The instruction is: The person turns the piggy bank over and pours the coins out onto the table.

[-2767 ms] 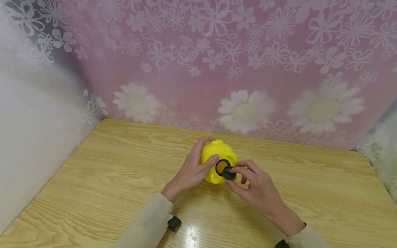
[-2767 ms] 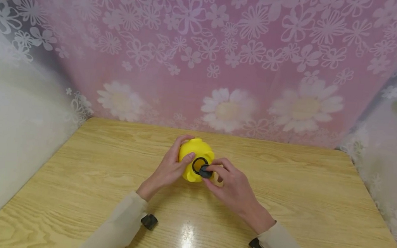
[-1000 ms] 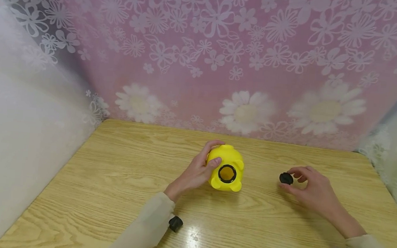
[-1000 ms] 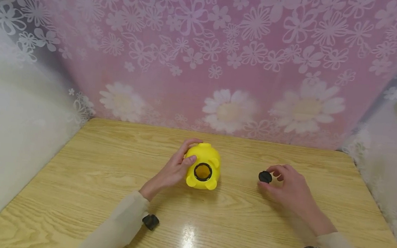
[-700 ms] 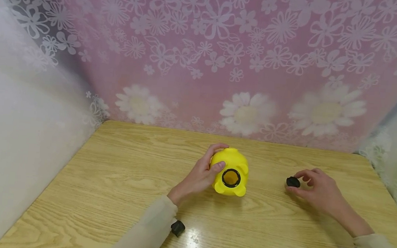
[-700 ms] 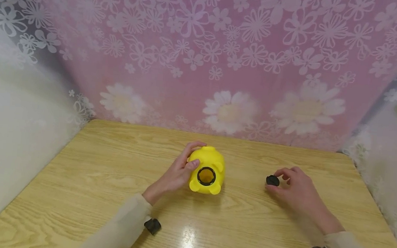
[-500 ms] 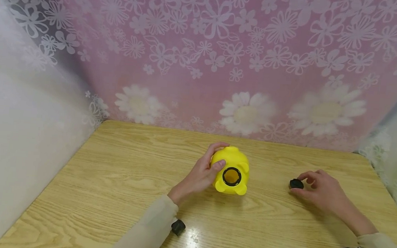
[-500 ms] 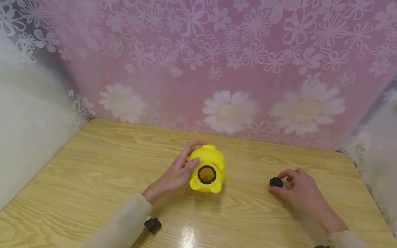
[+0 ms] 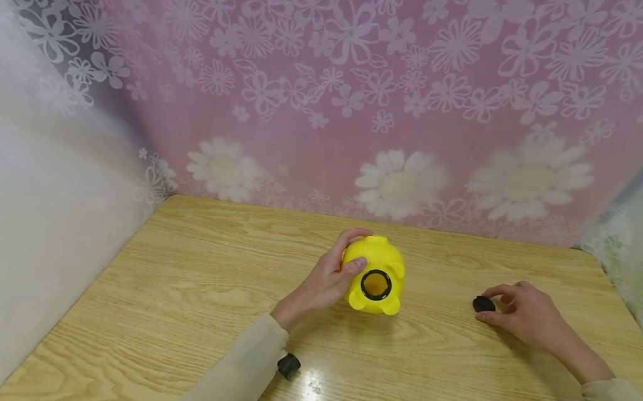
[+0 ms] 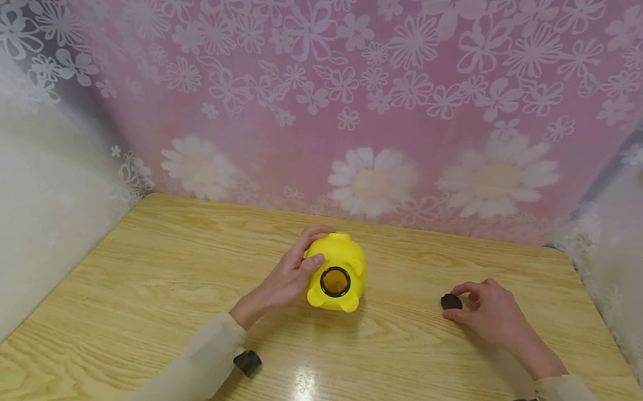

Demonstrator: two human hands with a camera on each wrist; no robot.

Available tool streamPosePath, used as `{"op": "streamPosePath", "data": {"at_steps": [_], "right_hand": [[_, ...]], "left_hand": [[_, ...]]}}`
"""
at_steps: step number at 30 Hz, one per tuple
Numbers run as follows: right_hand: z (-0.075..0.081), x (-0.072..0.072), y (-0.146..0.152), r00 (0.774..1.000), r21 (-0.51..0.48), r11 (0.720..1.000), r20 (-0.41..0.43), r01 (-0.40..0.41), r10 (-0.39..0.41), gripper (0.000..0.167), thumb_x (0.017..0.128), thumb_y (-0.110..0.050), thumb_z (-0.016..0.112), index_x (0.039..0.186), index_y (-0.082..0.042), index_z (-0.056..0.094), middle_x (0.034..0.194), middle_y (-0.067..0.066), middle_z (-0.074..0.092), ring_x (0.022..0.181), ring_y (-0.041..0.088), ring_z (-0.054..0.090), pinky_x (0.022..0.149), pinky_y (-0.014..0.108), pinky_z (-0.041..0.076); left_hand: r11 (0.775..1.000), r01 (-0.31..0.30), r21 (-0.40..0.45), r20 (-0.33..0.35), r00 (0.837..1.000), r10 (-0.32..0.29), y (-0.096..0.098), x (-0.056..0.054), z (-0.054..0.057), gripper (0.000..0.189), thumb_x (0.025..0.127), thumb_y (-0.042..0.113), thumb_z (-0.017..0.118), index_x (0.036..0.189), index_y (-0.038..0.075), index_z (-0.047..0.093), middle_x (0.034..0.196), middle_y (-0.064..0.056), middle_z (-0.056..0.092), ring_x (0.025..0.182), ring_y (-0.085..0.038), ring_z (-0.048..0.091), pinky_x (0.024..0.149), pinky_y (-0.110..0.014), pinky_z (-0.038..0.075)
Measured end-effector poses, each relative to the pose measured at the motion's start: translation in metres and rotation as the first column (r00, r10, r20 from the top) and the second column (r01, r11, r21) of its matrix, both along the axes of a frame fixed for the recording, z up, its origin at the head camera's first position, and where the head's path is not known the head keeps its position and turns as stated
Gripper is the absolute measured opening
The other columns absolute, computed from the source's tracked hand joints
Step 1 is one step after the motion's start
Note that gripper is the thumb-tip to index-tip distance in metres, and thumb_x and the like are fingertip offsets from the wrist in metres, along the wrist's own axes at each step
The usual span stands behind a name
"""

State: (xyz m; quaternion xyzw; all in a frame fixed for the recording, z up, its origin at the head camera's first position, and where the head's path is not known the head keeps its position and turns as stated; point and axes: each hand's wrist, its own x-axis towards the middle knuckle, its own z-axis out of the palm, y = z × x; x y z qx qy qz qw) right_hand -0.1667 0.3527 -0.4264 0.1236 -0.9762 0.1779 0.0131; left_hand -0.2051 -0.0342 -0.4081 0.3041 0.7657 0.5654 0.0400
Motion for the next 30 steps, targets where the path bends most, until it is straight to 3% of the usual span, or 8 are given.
{"op": "streamPosePath", "data": {"at_steps": [8,12,15,18,23,30], "right_hand": [[0.002,-0.002,0.004,0.999,0.012,1.0,0.043,0.008,-0.008,0.049,0.081,-0.04,0.086,0.115,-0.007,0.073,0.097,0.015,0.065,0.08,0.023,0.065,0.066,0.044,0.054],[0.005,-0.002,0.003,0.999,-0.026,0.999,0.034,0.038,-0.037,0.051,0.088,-0.041,0.08,0.121,-0.003,0.071,0.102,0.021,0.066,0.081,0.024,0.066,0.065,0.043,0.054],[0.009,0.001,-0.006,0.998,-0.1,0.993,0.023,0.067,-0.065,0.047,0.093,-0.039,0.075,0.125,-0.004,0.07,0.108,0.022,0.068,0.083,0.021,0.067,0.066,0.04,0.055],[0.017,0.005,-0.02,0.996,-0.18,0.98,0.039,0.087,-0.082,0.045,0.096,-0.039,0.071,0.13,-0.008,0.068,0.116,0.019,0.069,0.087,0.007,0.065,0.068,0.034,0.054],[0.035,0.01,-0.052,0.996,-0.309,0.948,0.062,0.074,-0.057,0.048,0.1,-0.038,0.067,0.14,-0.013,0.061,0.122,0.014,0.067,0.092,-0.007,0.062,0.068,0.027,0.057],[0.054,0.014,-0.094,0.986,-0.537,0.844,0.136,-0.007,0.094,0.049,0.103,-0.031,0.063,0.148,-0.017,0.051,0.134,0.017,0.06,0.105,0.012,0.069,0.074,0.036,0.063]], "left_hand": [[1.0,0.01,0.004,-0.012,1.0,-0.01,-0.001,0.0,0.0,0.055,0.103,0.065,0.039,0.151,0.039,0.032,0.133,-0.009,0.054,0.098,-0.016,0.065,0.079,-0.027,0.06],[1.0,0.011,-0.003,-0.019,1.0,-0.011,-0.002,-0.001,0.0,0.058,0.101,0.07,0.037,0.151,0.04,0.032,0.134,-0.01,0.054,0.096,-0.015,0.065,0.077,-0.027,0.06],[1.0,0.012,-0.005,-0.022,1.0,-0.012,-0.002,-0.001,-0.001,0.059,0.101,0.07,0.037,0.151,0.04,0.032,0.132,-0.01,0.055,0.096,-0.015,0.065,0.077,-0.027,0.06],[1.0,0.016,-0.006,-0.023,1.0,-0.017,-0.001,0.0,0.0,0.058,0.101,0.07,0.037,0.151,0.04,0.032,0.131,-0.009,0.055,0.096,-0.015,0.065,0.077,-0.027,0.06],[1.0,0.027,0.0,-0.025,0.999,-0.027,0.0,0.001,0.002,0.056,0.102,0.067,0.038,0.151,0.04,0.032,0.133,-0.009,0.055,0.097,-0.016,0.065,0.078,-0.027,0.06],[0.999,0.033,0.004,-0.021,0.999,-0.033,0.003,0.002,0.001,0.055,0.103,0.064,0.038,0.151,0.039,0.032,0.136,-0.01,0.054,0.097,-0.016,0.065,0.079,-0.027,0.06]]}}
